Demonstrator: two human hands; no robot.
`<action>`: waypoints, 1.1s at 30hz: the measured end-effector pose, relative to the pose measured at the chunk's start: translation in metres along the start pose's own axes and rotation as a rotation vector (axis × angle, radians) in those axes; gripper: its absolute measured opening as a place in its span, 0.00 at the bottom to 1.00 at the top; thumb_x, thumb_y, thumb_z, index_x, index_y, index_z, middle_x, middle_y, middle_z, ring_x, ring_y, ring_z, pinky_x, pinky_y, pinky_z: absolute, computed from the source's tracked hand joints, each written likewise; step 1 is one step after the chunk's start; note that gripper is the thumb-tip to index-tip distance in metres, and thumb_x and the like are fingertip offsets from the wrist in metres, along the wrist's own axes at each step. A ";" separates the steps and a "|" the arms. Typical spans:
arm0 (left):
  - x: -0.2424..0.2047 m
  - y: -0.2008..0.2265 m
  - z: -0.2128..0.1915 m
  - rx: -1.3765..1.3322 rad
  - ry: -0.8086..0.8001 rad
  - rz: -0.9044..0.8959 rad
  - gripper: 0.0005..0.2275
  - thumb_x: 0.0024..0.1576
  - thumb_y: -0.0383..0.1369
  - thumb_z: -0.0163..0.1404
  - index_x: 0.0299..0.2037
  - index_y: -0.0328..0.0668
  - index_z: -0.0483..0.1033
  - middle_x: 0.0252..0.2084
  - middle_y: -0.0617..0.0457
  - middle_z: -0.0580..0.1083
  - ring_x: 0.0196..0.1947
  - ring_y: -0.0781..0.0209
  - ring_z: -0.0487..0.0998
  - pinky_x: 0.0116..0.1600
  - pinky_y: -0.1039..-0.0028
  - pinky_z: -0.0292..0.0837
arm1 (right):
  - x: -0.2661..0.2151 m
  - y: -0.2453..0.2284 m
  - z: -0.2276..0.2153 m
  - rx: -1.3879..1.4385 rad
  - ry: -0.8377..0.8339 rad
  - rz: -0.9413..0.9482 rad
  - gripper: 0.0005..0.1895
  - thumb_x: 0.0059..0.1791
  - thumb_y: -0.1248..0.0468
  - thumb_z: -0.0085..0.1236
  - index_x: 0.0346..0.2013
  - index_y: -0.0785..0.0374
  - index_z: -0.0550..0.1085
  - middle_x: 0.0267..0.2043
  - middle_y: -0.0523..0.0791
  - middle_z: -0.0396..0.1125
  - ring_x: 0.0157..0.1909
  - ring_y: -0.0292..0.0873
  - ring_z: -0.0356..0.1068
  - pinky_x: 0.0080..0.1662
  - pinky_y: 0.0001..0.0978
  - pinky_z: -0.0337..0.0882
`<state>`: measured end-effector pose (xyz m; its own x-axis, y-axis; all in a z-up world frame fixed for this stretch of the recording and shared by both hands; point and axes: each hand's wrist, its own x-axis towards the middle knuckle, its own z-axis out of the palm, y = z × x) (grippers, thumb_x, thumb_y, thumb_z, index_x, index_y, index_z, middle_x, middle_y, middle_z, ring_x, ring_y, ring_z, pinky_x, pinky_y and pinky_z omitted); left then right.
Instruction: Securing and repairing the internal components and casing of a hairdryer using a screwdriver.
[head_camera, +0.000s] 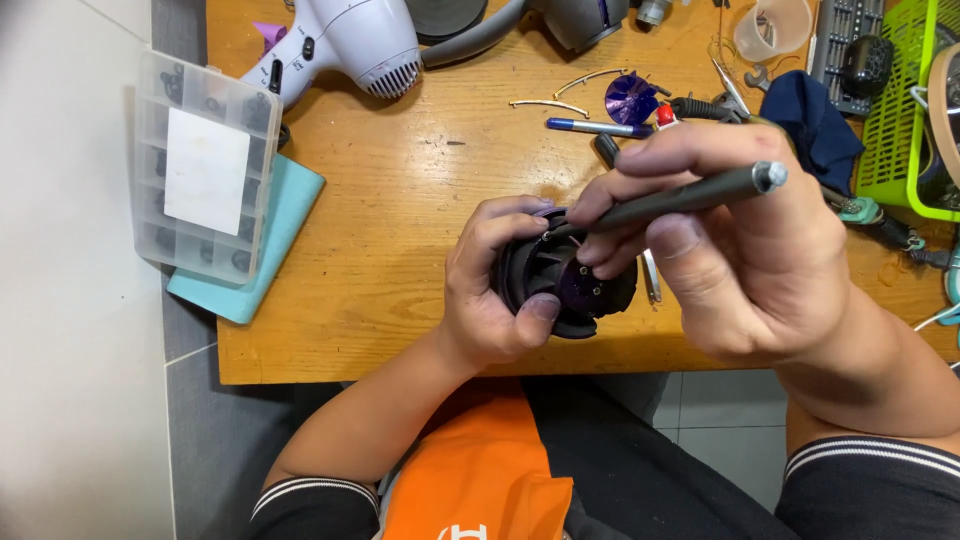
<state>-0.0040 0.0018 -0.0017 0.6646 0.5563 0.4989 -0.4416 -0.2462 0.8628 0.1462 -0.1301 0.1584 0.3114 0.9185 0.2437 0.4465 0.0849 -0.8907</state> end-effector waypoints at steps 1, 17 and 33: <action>0.000 0.000 0.001 0.000 0.001 -0.002 0.22 0.68 0.49 0.55 0.64 0.44 0.73 0.63 0.36 0.77 0.66 0.42 0.83 0.74 0.54 0.83 | 0.002 -0.001 -0.001 0.001 -0.001 0.002 0.19 0.66 0.63 0.40 0.67 0.77 0.57 0.57 0.67 0.75 0.44 0.50 0.88 0.48 0.32 0.94; 0.002 -0.005 0.003 -0.036 0.031 -0.001 0.21 0.68 0.50 0.55 0.63 0.45 0.74 0.62 0.35 0.77 0.64 0.41 0.85 0.72 0.53 0.86 | 0.027 -0.008 -0.001 -0.089 0.016 -0.098 0.12 0.59 0.69 0.55 0.47 0.77 0.65 0.46 0.66 0.78 0.33 0.47 0.84 0.40 0.31 0.87; 0.000 -0.006 0.002 -0.067 0.035 0.011 0.25 0.69 0.55 0.55 0.63 0.43 0.73 0.62 0.36 0.76 0.65 0.43 0.84 0.74 0.55 0.83 | 0.036 -0.016 -0.005 -0.245 -0.030 -0.111 0.15 0.55 0.71 0.72 0.43 0.77 0.72 0.42 0.57 0.82 0.45 0.47 0.88 0.45 0.29 0.86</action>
<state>-0.0001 0.0017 -0.0072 0.6387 0.5814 0.5040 -0.4885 -0.1996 0.8494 0.1543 -0.1003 0.1829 0.2255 0.9203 0.3196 0.6677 0.0929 -0.7386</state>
